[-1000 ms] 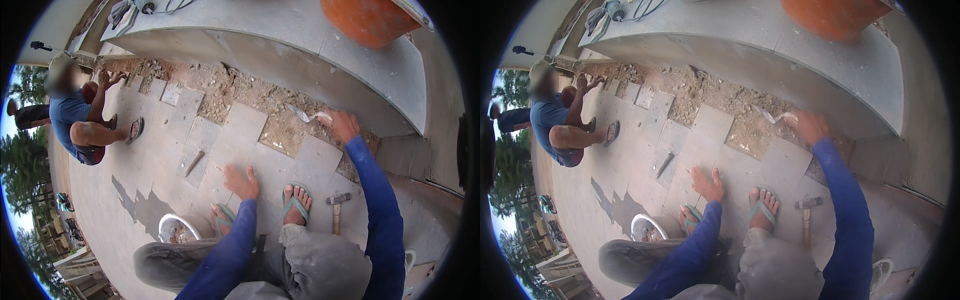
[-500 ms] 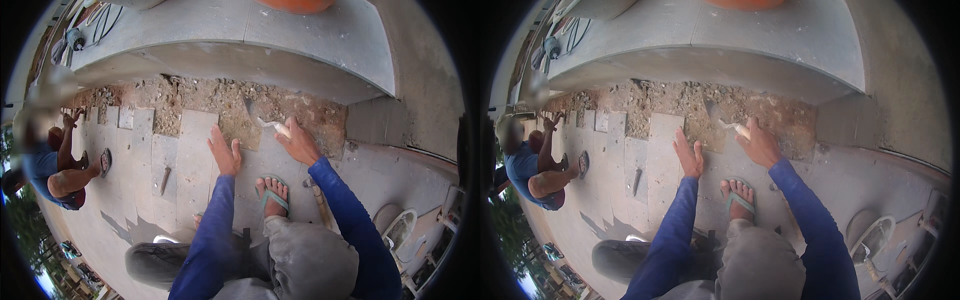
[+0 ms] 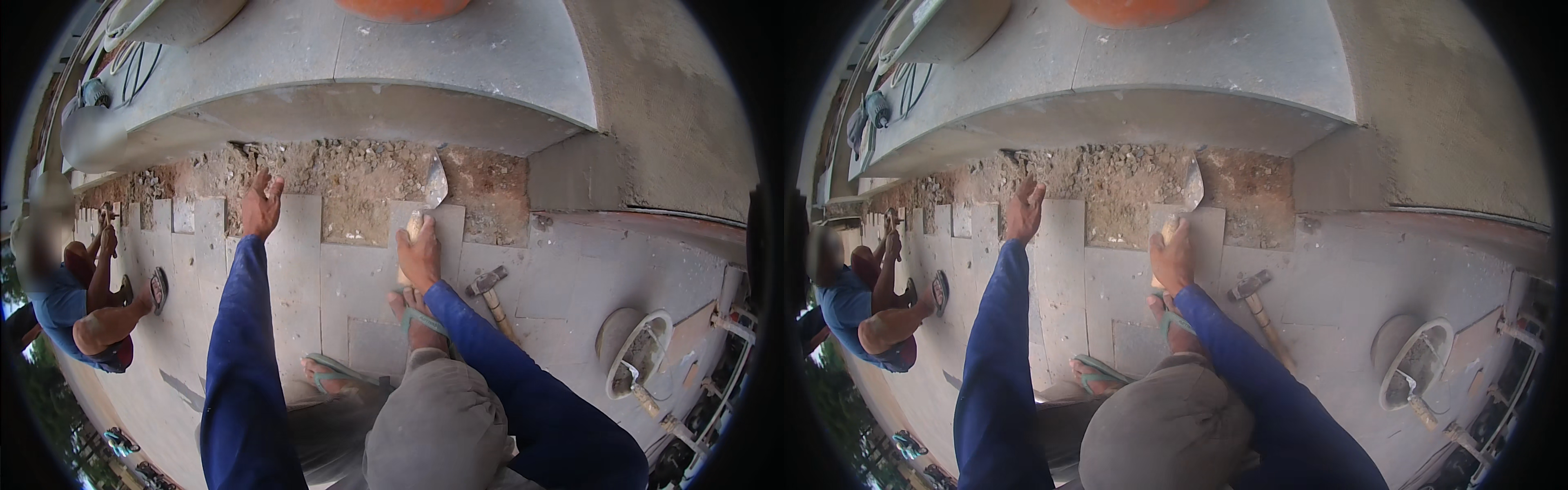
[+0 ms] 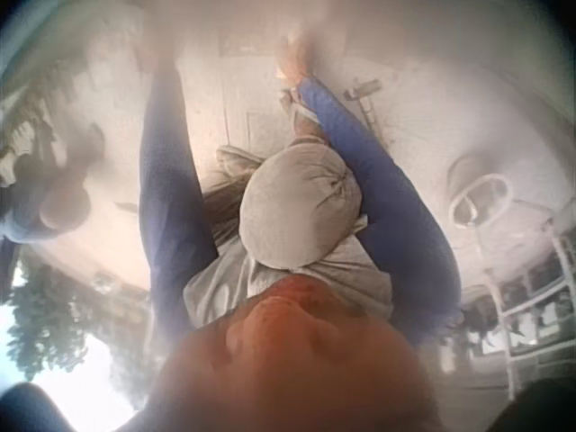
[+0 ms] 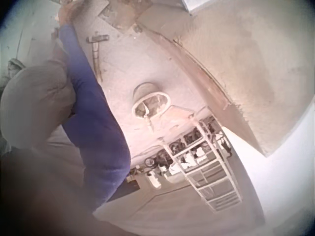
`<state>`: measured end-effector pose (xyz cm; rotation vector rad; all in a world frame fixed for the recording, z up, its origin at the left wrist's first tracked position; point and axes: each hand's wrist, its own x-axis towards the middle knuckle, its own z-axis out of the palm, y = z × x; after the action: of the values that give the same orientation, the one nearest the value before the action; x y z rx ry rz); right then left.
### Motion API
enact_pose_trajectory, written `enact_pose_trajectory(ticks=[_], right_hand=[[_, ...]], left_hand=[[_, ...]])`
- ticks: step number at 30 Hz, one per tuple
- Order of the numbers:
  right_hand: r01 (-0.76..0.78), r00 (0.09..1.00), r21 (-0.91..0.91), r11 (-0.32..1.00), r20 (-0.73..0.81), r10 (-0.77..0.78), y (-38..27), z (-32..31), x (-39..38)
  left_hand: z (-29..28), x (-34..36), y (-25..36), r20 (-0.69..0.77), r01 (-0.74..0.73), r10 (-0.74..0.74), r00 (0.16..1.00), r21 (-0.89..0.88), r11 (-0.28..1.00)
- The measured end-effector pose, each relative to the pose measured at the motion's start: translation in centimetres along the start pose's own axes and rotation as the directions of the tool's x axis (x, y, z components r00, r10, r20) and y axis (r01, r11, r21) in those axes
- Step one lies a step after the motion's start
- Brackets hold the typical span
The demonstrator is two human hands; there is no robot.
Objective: The person uses a hammer to tap a tile into place, then uses a trowel to scoop debris from the floor and place it into a white bucket. They continue to clear the area around the tiles with the trowel.
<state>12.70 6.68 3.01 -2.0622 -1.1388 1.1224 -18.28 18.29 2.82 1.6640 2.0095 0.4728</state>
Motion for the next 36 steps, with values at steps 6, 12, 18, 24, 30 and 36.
enact_pose_trajectory(ticks=[6,12,18,24,30,36], right_hand=[[-0.205,0.978,-0.031,0.978,0.029,0.206,-0.3,10.7,3.2],[-0.016,1.000,-0.151,0.988,-0.025,0.012,-3.9,15.0,1.8],[-0.069,0.987,-0.116,0.991,-0.155,0.051,-3.2,14.7,1.5],[-0.031,0.999,-0.318,0.948,0.000,0.033,-3.8,14.1,3.3],[-0.076,0.993,-0.143,0.987,0.083,0.088,-1.1,10.9,1.3],[0.248,0.962,-0.267,0.931,-0.047,-0.270,3.6,9.4,4.9]], left_hand=[[8.5,0.6,-1.1,-0.097,-0.089,0.067,0.993,-0.247,0.965],[12.2,3.0,-3.0,-0.122,-0.171,0.163,0.979,-0.061,0.983],[11.9,2.6,-1.9,-0.056,-0.187,0.178,0.982,-0.254,0.949],[11.8,1.6,2.2,-0.066,-0.149,0.134,0.989,-0.511,0.847],[13.5,2.5,1.7,-0.319,-0.176,0.047,0.947,-0.388,0.905],[14.6,4.2,4.2,-0.284,-0.129,0.039,0.958,-0.304,0.944]])
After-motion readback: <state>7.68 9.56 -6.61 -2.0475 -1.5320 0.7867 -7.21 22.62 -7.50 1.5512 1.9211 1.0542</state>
